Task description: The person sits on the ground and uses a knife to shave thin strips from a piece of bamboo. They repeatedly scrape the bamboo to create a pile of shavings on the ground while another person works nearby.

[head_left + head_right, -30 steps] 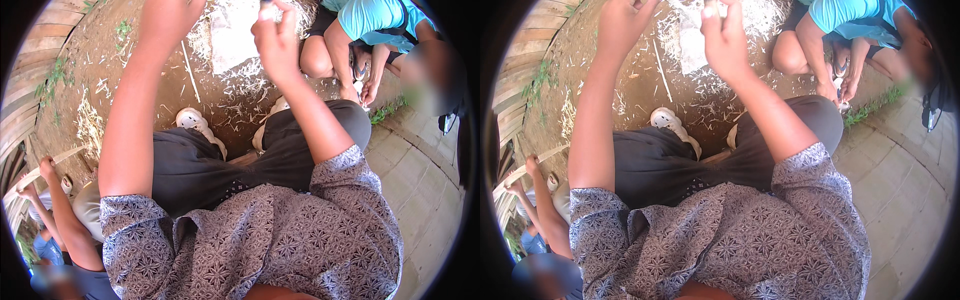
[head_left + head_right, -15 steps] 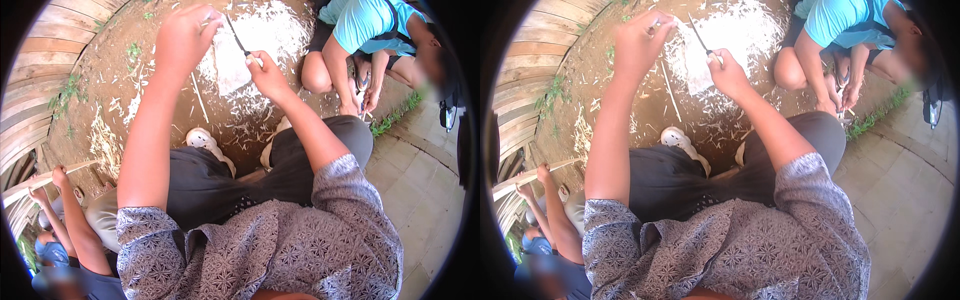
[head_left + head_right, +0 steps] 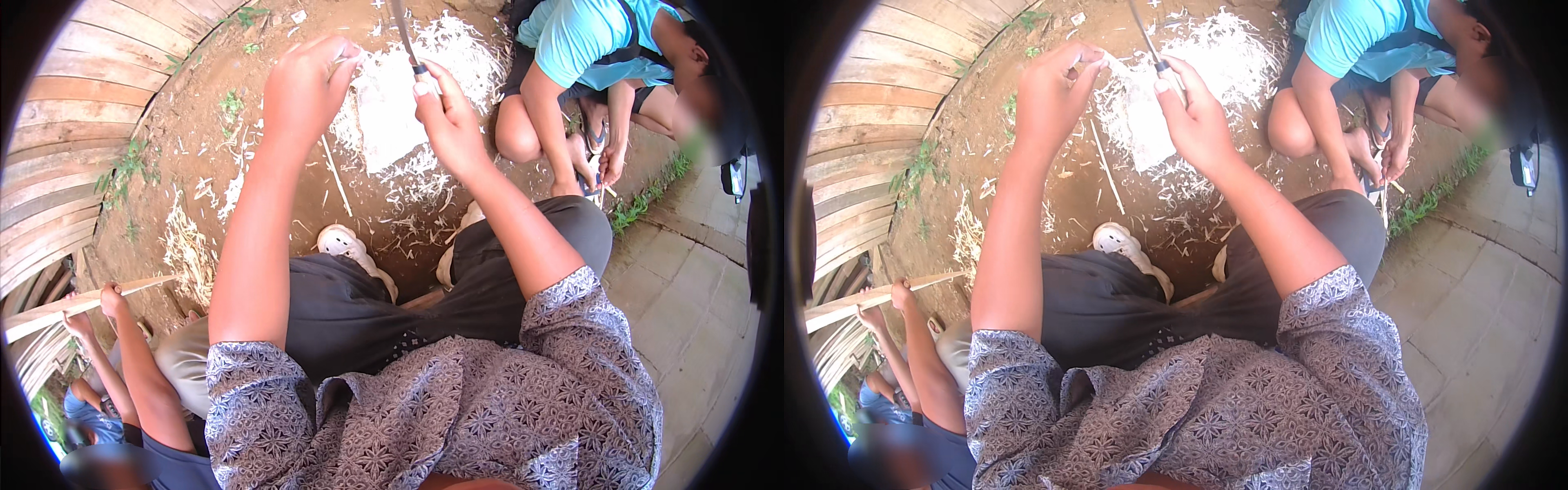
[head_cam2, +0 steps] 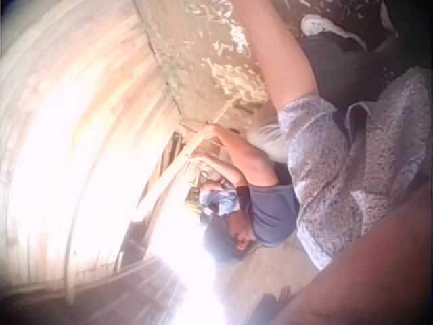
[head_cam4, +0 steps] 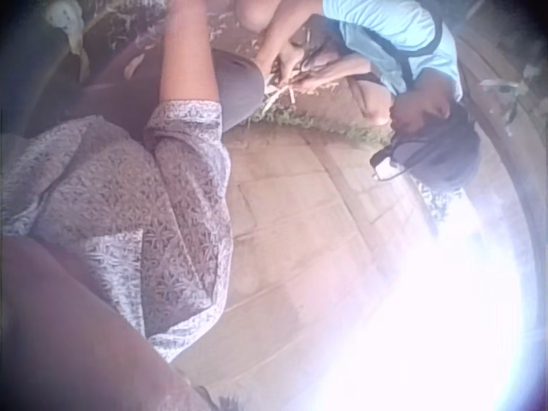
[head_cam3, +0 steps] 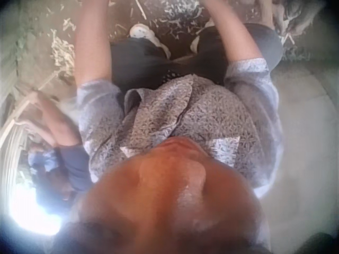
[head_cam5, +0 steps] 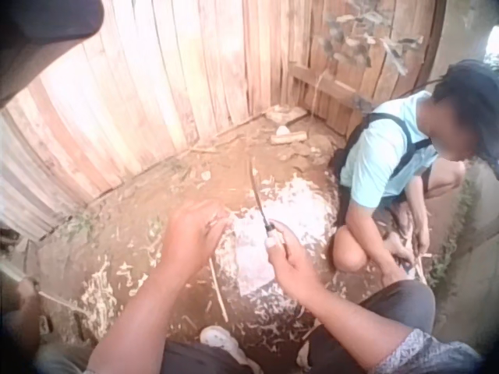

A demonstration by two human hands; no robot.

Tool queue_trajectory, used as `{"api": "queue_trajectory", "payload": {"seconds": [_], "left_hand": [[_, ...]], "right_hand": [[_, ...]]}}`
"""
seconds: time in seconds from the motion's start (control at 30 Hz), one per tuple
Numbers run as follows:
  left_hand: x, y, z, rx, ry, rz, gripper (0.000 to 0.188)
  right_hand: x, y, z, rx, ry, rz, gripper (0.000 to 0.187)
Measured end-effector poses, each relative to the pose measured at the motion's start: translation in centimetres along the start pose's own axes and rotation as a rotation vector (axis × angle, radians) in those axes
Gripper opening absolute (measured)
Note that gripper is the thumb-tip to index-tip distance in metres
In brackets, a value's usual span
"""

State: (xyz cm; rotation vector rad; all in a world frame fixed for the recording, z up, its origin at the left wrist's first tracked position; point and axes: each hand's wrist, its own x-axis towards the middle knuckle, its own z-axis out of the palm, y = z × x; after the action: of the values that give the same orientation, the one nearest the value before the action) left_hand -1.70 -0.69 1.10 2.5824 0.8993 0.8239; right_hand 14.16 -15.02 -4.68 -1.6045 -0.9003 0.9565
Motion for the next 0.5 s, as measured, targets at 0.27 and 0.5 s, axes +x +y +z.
{"api": "queue_trajectory", "payload": {"seconds": [0.27, 0.5], "left_hand": [[-0.1, 0.4, -0.2, -0.077, -0.024, -0.027, 0.008], [-0.1, 0.7, -0.5, -0.043, -0.066, 0.01, 0.009]], "right_hand": [[0.4, 6.5, 1.0, -0.136, 0.027, 0.072, 0.046], [0.0, 6.4, 0.1, -0.337, -0.187, 0.197, 0.042]]}}
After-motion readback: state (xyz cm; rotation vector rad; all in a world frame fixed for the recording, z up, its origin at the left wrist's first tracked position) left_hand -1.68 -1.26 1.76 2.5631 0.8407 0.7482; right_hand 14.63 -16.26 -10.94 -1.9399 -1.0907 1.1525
